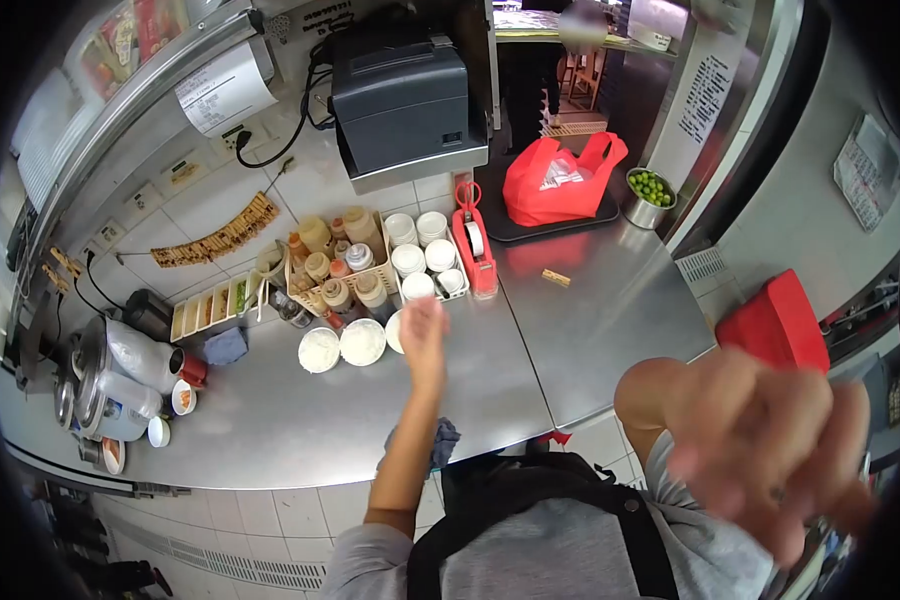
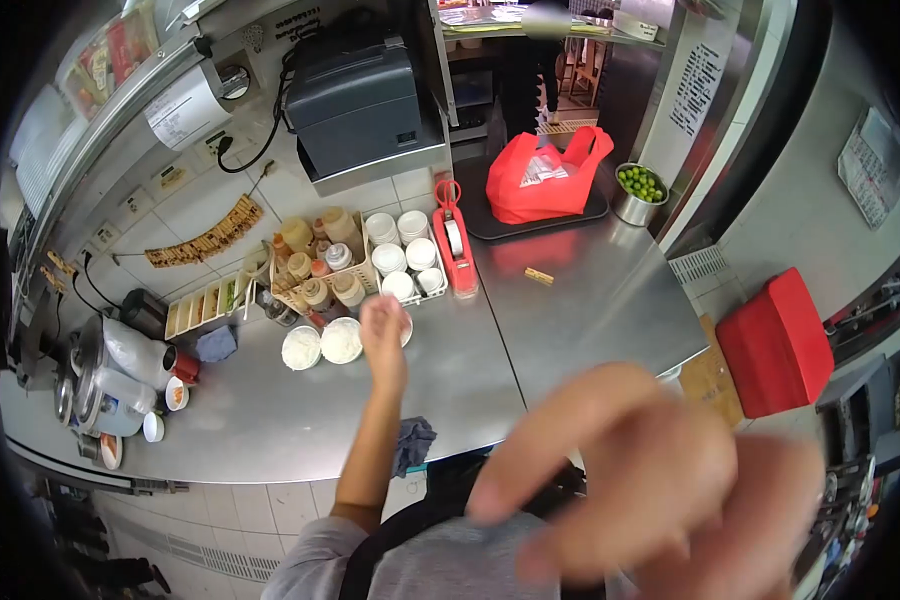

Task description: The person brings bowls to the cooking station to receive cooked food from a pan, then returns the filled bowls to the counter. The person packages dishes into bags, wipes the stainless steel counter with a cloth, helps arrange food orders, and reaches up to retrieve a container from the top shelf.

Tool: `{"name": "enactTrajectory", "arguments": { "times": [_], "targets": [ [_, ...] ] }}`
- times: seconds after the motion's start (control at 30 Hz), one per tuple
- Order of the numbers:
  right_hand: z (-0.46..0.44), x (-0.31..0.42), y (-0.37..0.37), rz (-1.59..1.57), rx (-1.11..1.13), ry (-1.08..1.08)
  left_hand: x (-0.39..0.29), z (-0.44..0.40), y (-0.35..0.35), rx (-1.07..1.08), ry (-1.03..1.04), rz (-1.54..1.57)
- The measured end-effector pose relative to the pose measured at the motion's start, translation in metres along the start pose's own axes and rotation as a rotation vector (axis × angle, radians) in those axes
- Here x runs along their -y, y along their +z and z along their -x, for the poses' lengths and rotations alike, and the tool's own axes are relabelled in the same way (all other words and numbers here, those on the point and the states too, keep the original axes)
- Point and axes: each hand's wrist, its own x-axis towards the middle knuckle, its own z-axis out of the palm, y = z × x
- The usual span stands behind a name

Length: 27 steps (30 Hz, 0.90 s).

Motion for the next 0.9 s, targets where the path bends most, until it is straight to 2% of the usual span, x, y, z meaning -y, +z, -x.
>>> {"name": "enactTrajectory", "arguments": {
  "times": [0.07,0.13,0.2,0.23,0.27,0.3,0.33,0.37,0.4,0.43,0.5,0.57,0.63,0.7,0.8,0.87,0.9],
  "targets": [
    [0.009,-0.034,-0.029,-0.208,-0.254,0.135,0.026,0.046,-0.007,0.014,-0.105,-0.009],
    [0.034,-0.113,-0.081,0.648,-0.374,0.156,0.044,0.093,-0.018,0.053,-0.236,0.001],
    [0.120,-0.200,-0.157,0.904,-0.337,0.514,0.051,0.134,-0.031,0.016,-0.348,-0.023],
    [0.169,-0.223,-0.186,1.092,-0.169,0.749,0.052,0.149,-0.042,0.010,-0.397,-0.044],
    [0.237,-0.250,-0.227,1.261,0.137,1.121,0.052,0.163,-0.055,0.000,-0.446,-0.061],
    [0.291,-0.251,-0.236,1.429,0.236,1.204,0.058,0.175,-0.071,-0.025,-0.422,-0.060],
    [0.300,-0.239,-0.230,1.496,0.490,1.615,0.063,0.183,-0.088,-0.054,-0.395,-0.057],
    [0.353,-0.243,-0.242,1.613,0.393,1.612,0.064,0.193,-0.103,-0.117,-0.393,-0.145],
    [0.366,-0.232,-0.230,1.636,0.125,1.651,0.063,0.196,-0.115,-0.187,-0.388,-0.230],
    [0.384,-0.227,-0.233,1.652,0.465,1.768,0.059,0.196,-0.126,-0.265,-0.368,-0.260],
    [0.389,-0.238,-0.215,1.629,0.479,1.805,0.049,0.200,-0.147,-0.388,-0.336,-0.297],
    [0.381,-0.244,-0.165,1.623,0.710,1.649,0.039,0.200,-0.162,-0.530,-0.259,-0.326],
    [0.358,-0.245,-0.114,1.304,0.850,1.532,0.028,0.197,-0.162,-0.650,-0.193,-0.343],
    [0.308,-0.251,-0.071,0.966,0.960,1.240,0.015,0.198,-0.158,-0.789,-0.143,-0.340],
    [0.208,-0.283,-0.028,0.792,0.689,1.004,0.013,0.204,-0.156,-0.884,-0.173,-0.301],
    [0.186,-0.336,-0.029,0.828,0.551,0.705,0.012,0.213,-0.158,-0.888,-0.177,-0.309],
    [0.179,-0.365,-0.032,0.907,0.599,0.710,0.011,0.218,-0.160,-0.883,-0.173,-0.331]
  ]
}}
